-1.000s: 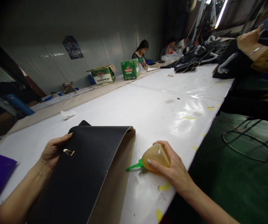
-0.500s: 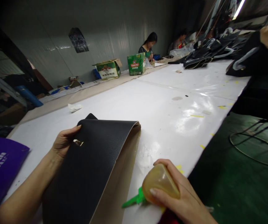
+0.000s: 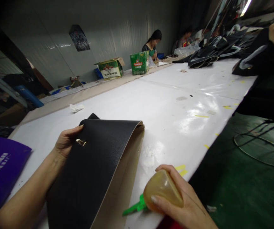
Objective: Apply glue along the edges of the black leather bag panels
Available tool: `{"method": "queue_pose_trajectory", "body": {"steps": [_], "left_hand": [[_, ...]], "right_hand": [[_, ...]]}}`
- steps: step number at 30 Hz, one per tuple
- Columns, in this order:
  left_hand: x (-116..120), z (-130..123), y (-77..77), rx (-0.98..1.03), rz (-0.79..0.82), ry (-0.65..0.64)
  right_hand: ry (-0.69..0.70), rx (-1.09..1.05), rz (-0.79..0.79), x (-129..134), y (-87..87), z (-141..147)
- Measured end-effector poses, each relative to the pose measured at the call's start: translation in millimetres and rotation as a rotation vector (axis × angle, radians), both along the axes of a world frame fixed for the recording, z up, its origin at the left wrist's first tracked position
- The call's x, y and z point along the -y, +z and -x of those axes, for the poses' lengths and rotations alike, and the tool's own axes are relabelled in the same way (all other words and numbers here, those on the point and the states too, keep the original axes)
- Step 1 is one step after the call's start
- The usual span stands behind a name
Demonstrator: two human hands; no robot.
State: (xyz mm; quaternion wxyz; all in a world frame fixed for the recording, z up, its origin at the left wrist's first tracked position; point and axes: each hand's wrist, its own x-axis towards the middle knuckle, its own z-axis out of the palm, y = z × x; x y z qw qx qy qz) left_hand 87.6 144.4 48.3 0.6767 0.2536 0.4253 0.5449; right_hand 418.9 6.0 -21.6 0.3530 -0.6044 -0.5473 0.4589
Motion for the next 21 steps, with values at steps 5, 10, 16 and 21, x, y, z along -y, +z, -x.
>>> {"method": "queue_pose_trajectory", "body": {"steps": [5, 10, 16, 21], "left_hand": [[1.5, 0.0, 2.0, 0.022, 0.031, -0.004], [1.6, 1.4, -0.1, 0.0, 0.039, 0.006], [0.8, 2.3, -2.2, 0.002, 0.045, 0.019], [0.1, 2.3, -2.4, 0.005, 0.037, 0.007]], "right_hand": [[-0.15, 0.1, -0.133, -9.2, 2.9, -4.8], [0.068, 0.111, -0.031, 2.3, 1.1, -6.0], [-0.079, 0.157, -0.147, -4.8, 0.6, -10.6], [0.064, 0.159, -0.078, 3.2, -4.8, -12.3]]}}
